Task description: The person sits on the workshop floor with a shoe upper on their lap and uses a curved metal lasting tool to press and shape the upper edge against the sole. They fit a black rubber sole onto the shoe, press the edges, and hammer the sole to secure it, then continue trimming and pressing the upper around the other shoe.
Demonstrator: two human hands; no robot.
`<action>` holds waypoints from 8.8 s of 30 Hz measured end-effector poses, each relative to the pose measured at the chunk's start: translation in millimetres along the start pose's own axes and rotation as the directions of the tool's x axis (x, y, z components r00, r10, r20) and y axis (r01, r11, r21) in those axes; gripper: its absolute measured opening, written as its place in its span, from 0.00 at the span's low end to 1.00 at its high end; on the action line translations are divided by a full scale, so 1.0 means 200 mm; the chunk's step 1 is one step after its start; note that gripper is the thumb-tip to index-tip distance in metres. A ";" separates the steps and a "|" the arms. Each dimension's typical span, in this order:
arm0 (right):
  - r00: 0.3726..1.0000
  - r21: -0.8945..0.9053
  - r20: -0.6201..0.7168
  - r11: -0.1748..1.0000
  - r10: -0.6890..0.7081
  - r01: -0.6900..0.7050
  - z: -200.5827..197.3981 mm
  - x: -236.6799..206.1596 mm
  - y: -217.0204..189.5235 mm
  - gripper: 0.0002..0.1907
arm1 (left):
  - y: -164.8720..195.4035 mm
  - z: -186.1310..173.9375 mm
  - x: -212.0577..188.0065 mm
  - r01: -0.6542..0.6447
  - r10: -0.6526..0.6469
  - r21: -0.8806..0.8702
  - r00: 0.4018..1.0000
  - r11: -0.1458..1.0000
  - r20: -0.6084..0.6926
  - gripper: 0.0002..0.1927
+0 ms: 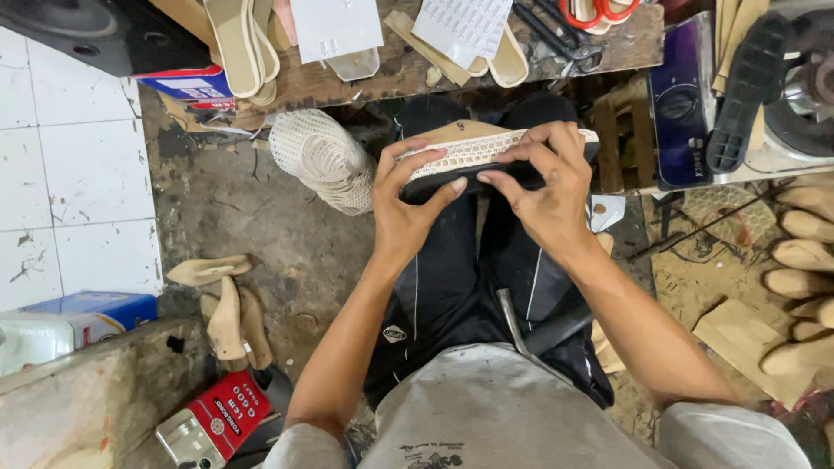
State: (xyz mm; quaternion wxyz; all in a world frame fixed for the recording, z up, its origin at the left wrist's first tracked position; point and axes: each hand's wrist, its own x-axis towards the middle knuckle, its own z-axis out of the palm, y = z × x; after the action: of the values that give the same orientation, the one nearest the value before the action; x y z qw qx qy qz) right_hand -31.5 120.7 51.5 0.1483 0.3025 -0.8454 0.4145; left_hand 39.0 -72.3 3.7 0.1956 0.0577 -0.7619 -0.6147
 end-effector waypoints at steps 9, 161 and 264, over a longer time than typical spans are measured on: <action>0.972 -0.122 0.064 0.965 -0.225 0.231 -0.09 -0.11 0.11 0.16 | 0.04 0.02 0.03 -0.374 0.228 0.401 0.902 0.836 0.367 0.26; 0.984 0.238 0.137 0.968 -0.115 0.080 0.10 -0.16 -0.04 0.16 | 0.18 -0.19 -0.07 -0.404 0.291 0.374 0.900 0.835 0.324 0.20; 0.986 0.107 0.139 0.989 0.088 -0.104 -0.02 -0.15 0.20 0.17 | 0.04 0.10 -0.04 -0.486 0.440 0.462 0.873 0.742 0.211 0.09</action>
State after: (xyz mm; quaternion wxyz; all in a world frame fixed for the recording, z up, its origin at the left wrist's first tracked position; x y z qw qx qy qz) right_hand -33.4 153.8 14.3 0.0535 0.2964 -0.8421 0.4473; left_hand 39.8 -50.5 6.0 0.2864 -0.1118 -0.8928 -0.3293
